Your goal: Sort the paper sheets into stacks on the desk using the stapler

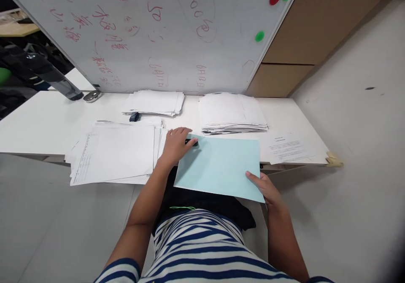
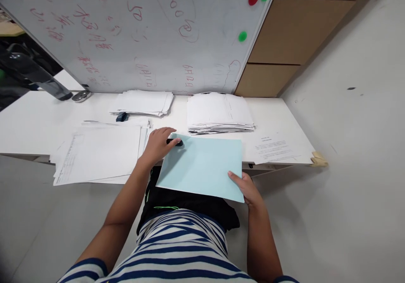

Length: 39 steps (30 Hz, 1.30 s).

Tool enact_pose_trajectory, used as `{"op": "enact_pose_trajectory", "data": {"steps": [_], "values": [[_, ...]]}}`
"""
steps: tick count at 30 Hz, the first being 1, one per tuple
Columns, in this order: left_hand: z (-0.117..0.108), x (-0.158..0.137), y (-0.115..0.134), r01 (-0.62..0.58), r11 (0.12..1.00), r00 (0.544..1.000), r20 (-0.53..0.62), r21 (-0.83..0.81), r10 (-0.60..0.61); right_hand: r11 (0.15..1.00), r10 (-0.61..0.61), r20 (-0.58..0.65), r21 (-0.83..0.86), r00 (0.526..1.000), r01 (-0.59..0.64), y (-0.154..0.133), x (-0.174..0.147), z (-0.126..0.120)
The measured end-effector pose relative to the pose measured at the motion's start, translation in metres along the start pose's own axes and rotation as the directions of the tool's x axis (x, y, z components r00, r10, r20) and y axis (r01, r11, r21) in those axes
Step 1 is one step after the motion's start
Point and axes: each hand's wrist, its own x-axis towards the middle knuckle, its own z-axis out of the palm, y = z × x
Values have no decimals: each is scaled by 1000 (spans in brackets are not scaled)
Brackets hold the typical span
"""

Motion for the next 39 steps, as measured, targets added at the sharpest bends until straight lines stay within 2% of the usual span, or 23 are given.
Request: {"op": "enact_pose_trajectory", "data": {"steps": [5,12,15,19,21,29,33,39], "values": [[0,39,16,35,997,997,-78,69,-30,996,-82,-55,24,995,84,2,2,0],[37,68,17,91,995,996,-17,47,-90,993,-113,-2,35,994,113,6,1,-5],[48,70,12,155,988,987,47,-19,-154,991,-117,15,61,993,115,7,0,-9],[48,68,10,158,986,986,-38,-58,-160,992,-118,-9,45,993,118,6,3,-12],[48,67,11,133,990,990,-41,-48,-135,993,-113,-32,36,993,114,6,7,-13],[53,69,12,129,992,988,82,8,-129,998,-56,-107,-4,993,56,9,22,-13],[55,68,14,118,993,988,96,9,-118,999,-37,-160,-29,986,32,11,27,-12],[58,65,18,109,991,989,92,83,-117,1000,-20,-154,-22,988,17,7,30,-8]]}}
